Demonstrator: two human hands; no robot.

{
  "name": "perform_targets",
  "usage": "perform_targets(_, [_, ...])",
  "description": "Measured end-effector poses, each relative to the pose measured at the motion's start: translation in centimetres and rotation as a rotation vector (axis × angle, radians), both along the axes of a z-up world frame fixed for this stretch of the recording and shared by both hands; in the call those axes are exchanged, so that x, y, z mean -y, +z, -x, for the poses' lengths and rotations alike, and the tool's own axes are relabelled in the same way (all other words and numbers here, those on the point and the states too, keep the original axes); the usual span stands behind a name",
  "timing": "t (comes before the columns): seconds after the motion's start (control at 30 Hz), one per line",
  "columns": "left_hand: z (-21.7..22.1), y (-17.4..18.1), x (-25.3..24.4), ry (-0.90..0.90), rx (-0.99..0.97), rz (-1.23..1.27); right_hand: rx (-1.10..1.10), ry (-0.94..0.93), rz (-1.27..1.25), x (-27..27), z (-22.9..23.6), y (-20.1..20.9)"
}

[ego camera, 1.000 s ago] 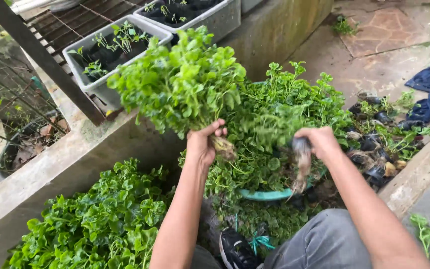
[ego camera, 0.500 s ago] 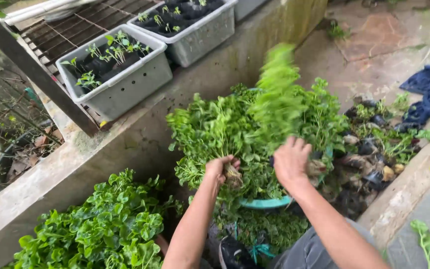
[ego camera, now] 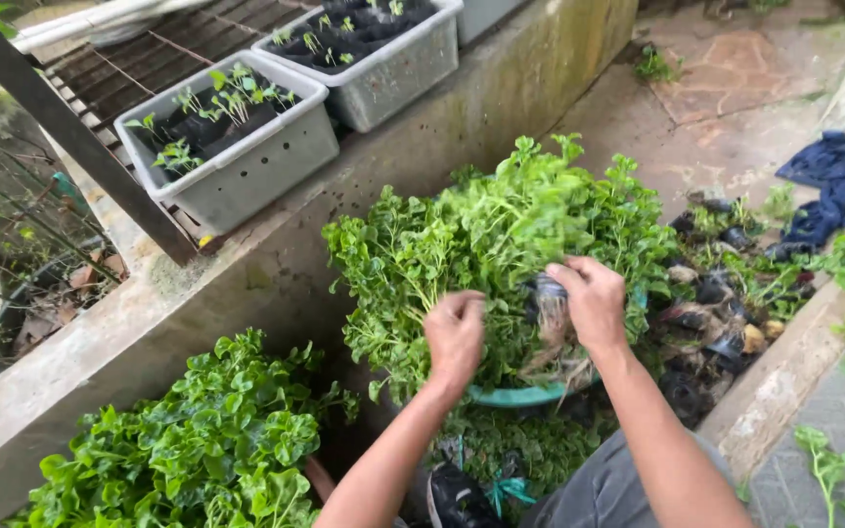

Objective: Sorting and grouping bundles of leafy green aquatic plants with roots.

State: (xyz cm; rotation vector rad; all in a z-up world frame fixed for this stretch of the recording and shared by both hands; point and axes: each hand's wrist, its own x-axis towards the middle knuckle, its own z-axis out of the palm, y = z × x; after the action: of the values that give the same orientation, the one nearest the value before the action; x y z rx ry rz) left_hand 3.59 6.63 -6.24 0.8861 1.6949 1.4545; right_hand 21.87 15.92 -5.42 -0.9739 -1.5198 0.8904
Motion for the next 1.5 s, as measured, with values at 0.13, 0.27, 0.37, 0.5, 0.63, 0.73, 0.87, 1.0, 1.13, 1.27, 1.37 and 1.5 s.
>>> perform_targets(0.13, [-2.1, 2.5, -2.0, -0.407, 0.43, -0.002, -0.187, 0.062, 0.036, 1.9, -0.8, 0.9])
perform_targets(0.27, [-3.6, 3.7, -2.5, -0.442, 0.62, -0.109, -0.068, 0.089, -0.124, 7.4, 0.0, 5.6])
perform_targets(0.37, [-5.4, 4.2, -2.7, -0.509, 0.671, -0.388, 0.329, -0.205, -0.833, 10.3, 1.2, 9.5])
perform_targets(0.5, [-5.4, 4.2, -4.2, -0.351, 0.881, -0.309, -0.037, -0.142, -0.392, 8.3, 1.0, 5.6])
perform_targets(0.63, [-4.5, 3.5, -4.3, -0.226, 0.826, -0.234, 0.129, -0.055, -0.251, 7.8, 0.9, 4.2])
perform_targets(0.73, [-1.4, -3.9, -6.4, -0.159, 0.618, -0.048, 0.354, -0.089, -0.171, 7.6, 1.0, 3.2])
perform_targets(0.87, [-2.3, 1.9, -4.7, -0.162, 0.872, -0.039, 0.473, -0.09, -0.199, 8.4, -0.6, 1.1])
perform_targets(1.0, [2.8, 5.5, -4.0, -0.02, 0.763, -0.232, 0.71, -0.06, 0.181, 9.4, -4.5, 0.6])
perform_targets(1.13, [7.6, 5.3, -3.5, 0.0, 0.847, -0.506, 0.933, -0.35, 0.376, 6.2, -9.3, 1.5])
perform_targets(1.27, [6.8, 7.7, -2.1, 0.057, 0.927, -0.515, 0.858, -0.545, 0.2, -2.4, -16.2, -3.5])
perform_targets(1.37, [7.4, 8.3, -1.3, -0.067, 0.937, -0.667, 0.906, -0.563, 0.137, -8.4, -19.0, -6.7])
perform_targets(1.5, [5.0, 8.2, -1.2, -0.276, 0.769, -0.527, 0.803, -0.358, -0.27, -1.9, -10.5, 3.8])
